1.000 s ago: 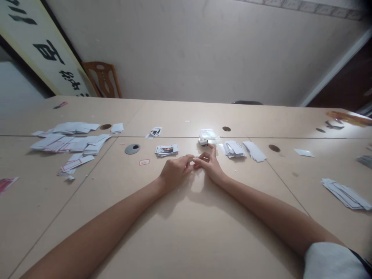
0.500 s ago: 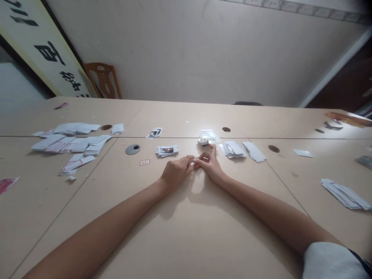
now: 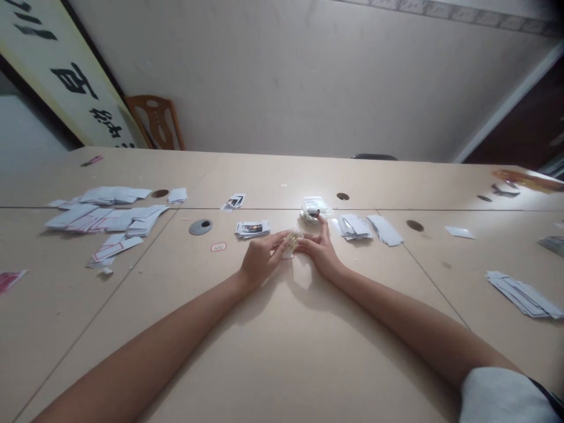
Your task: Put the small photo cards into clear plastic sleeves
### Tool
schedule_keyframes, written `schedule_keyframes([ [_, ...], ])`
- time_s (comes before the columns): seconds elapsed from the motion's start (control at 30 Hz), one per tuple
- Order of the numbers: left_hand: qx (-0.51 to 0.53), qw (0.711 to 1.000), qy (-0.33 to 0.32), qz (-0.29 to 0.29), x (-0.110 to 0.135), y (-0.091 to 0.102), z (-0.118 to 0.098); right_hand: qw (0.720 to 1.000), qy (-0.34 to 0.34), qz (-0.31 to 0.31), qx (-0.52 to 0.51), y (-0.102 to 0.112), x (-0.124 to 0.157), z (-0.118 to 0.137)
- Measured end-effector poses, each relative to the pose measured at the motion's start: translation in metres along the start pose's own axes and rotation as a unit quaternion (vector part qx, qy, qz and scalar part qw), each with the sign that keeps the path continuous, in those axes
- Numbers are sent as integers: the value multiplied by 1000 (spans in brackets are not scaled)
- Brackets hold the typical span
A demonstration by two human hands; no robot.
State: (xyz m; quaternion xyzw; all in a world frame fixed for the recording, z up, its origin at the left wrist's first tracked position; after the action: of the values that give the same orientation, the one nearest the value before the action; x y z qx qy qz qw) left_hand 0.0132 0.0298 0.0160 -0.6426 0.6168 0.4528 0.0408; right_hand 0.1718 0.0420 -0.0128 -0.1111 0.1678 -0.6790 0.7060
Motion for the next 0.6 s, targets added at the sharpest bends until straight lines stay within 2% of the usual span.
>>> schedule_keyframes([
  [0.13,56,993,94,-49,-2,4,10,999,-10,-11,-38,2,-3,-2],
  [0.27,132,974,168,-80,-2,5,19,997,-28,-40,-51,7,-7,-5],
  [0.43,173,961,193,-100,-2,7,25,998,-25,-41,-48,10,-10,-6],
  [0.6,173,965,172,-91,-3,7,26,998,-19,-31,-42,10,-11,-6],
])
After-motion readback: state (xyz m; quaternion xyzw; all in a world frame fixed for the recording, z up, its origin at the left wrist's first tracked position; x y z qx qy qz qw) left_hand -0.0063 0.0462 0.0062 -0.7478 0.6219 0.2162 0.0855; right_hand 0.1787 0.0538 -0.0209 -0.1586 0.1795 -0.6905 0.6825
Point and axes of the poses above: each hand's wrist, its own x-axis away from the middle knuckle, its own y-axis out of the back of the hand, z = x × y, the point moved 4 cm from there along -x, towards the middle knuckle, and after that the axes turned 9 degrees about -z, right-handed, at the moved point
